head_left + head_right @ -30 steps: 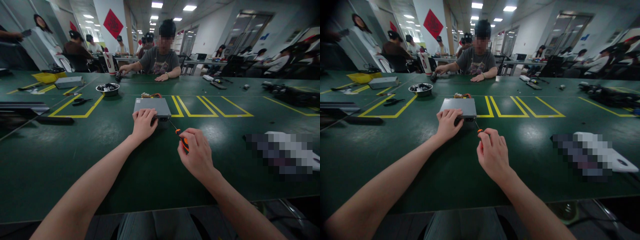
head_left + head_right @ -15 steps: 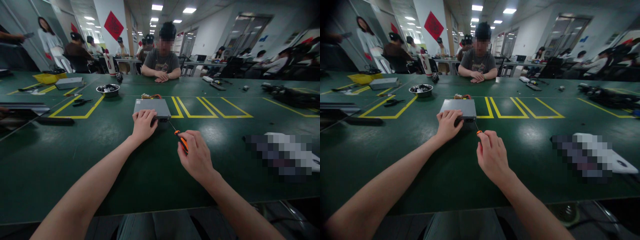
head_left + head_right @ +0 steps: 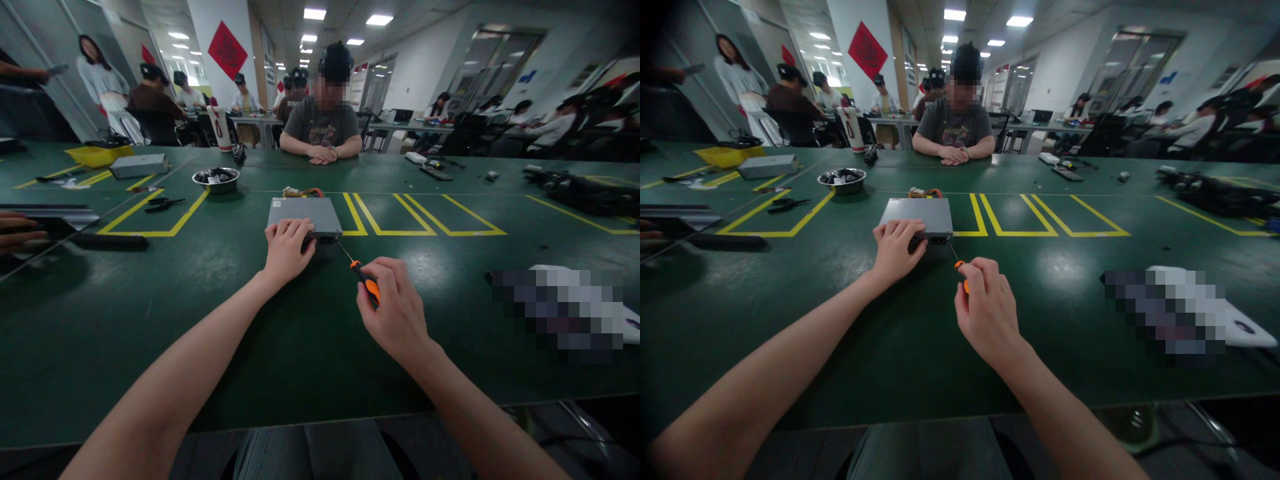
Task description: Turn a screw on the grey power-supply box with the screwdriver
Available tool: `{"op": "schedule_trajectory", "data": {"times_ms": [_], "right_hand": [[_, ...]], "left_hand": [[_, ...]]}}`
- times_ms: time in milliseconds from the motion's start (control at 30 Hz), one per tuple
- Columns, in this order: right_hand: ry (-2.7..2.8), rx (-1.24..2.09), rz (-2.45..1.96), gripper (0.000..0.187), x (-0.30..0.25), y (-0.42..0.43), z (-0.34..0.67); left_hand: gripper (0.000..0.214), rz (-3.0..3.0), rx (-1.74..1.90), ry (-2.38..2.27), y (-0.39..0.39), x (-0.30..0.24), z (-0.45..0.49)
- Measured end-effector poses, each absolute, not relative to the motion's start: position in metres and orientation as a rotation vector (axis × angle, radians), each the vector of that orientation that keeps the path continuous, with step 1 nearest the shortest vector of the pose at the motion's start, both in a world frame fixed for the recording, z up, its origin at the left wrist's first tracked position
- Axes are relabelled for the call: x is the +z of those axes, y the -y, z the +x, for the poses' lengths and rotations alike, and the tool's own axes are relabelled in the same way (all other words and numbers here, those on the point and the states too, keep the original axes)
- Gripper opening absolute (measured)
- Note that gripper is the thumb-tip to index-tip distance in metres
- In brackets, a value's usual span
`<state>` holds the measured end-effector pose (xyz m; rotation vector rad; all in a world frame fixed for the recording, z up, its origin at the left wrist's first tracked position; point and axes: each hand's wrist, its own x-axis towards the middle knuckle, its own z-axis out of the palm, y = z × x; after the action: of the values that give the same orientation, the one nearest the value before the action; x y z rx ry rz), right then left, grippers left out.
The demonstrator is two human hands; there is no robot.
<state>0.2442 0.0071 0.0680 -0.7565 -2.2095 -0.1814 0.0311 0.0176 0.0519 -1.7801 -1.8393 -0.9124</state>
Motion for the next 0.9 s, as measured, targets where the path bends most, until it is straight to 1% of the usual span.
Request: {"op": "schedule_trajectory", "data": {"times_ms": [100, 200, 300, 600, 767, 833, 900], "right_hand": [[2.199, -0.179, -0.777, 0.020, 0.0681, -0.0078, 0.2443], [2.185, -0.123, -0.882, 0.024, 0.0686, -0.0081, 0.2454], [2.194, -0.072, -0.948, 0.022, 0.0683, -0.0074, 0.2459], [2.246, -0.223, -0.792, 0.022, 0.0660, -0.0091, 0.2435], [2.215, -0.091, -0.982, 0.026, 0.0683, -0.0082, 0.2448], [2.219, -0.050, -0.988, 0.024, 0.0683, -0.0073, 0.2450], [2.234, -0.081, -0.939, 0.020, 0.0678, -0.0063, 0.2447]], "left_hand": [[0.022, -1.786, -0.911, 1.848, -0.0171, 0.0525, 0.0312], [0.022, -1.795, -0.905, 1.846, -0.0167, 0.0527, 0.0309], [0.022, -1.790, -0.909, 1.841, -0.0171, 0.0518, 0.0302], [0.021, -1.781, -0.910, 1.835, -0.0184, 0.0502, 0.0298], [0.021, -1.785, -0.908, 1.838, -0.0181, 0.0505, 0.0298], [0.021, -1.787, -0.908, 1.840, -0.0179, 0.0506, 0.0297], [0.022, -1.787, -0.911, 1.841, -0.0179, 0.0507, 0.0297]]}}
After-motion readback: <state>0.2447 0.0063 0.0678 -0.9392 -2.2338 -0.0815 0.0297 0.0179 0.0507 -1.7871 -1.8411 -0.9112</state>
